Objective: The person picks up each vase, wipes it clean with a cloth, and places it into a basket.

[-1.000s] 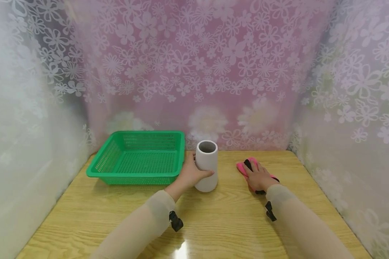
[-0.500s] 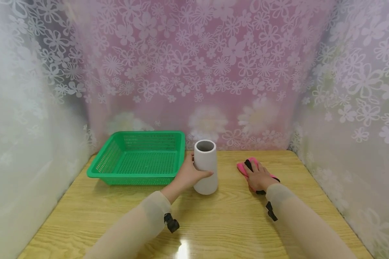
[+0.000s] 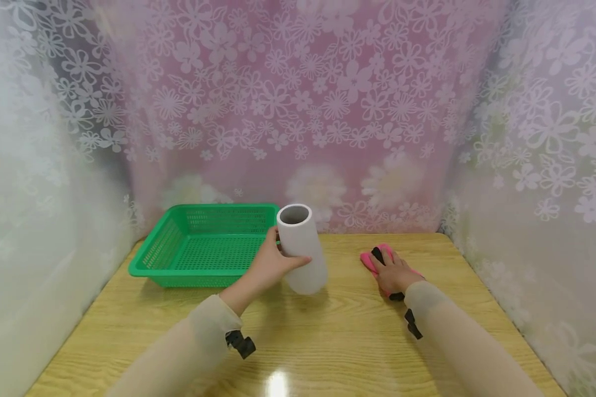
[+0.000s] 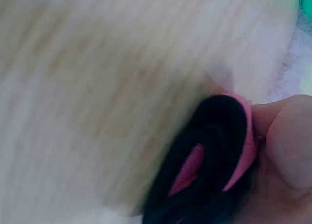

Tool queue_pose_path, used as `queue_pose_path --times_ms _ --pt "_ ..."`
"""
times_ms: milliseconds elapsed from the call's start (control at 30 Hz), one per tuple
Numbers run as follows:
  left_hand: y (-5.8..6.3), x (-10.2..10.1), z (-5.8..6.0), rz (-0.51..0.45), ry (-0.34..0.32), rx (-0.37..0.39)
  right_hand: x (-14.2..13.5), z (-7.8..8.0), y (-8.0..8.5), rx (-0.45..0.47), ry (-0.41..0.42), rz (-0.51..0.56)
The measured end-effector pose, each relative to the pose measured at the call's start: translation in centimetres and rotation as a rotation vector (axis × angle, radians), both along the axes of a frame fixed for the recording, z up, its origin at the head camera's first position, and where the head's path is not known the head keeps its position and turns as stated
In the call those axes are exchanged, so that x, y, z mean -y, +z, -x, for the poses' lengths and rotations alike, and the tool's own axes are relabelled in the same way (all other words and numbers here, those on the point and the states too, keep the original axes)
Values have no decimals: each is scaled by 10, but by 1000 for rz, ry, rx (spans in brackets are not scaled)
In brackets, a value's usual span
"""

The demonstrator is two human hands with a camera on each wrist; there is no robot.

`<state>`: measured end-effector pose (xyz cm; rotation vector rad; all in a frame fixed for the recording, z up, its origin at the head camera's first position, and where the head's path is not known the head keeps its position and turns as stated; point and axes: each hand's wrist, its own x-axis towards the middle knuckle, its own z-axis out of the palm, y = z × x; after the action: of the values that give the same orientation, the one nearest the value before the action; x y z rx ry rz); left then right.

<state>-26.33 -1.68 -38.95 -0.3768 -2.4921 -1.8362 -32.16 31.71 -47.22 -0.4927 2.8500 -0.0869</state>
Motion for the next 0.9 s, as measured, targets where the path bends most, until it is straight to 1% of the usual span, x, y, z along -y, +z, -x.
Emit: queue_pose_path --times_ms 100,200,267,367,467,533,633,700,767,900 --pt "8 6 -3 -3 0 2 0 2 4 26 7 -38" --pt "14 11 -5 10 3 0 0 5 10 71 -1 -68" --pt "15 14 -6 16 6 -3 0 7 15 120 -22 -67" --pt "17 20 -5 22 16 -5 1 11 23 180 -31 -72" --pt "19 27 -4 15 27 -4 1 15 31 218 -9 -80" --pt "22 32 -4 3 30 -3 0 18 35 247 -10 -73" --pt "25 37 -4 -11 32 -5 -3 21 41 309 -38 -38" --pt "28 39 -4 -22 33 -10 -5 20 45 347 -73 -30" --pt "31 42 -4 -35 37 -14 -6 20 50 379 -92 -27" --pt "37 49 -5 -69 52 -24 -8 17 59 439 -158 12"
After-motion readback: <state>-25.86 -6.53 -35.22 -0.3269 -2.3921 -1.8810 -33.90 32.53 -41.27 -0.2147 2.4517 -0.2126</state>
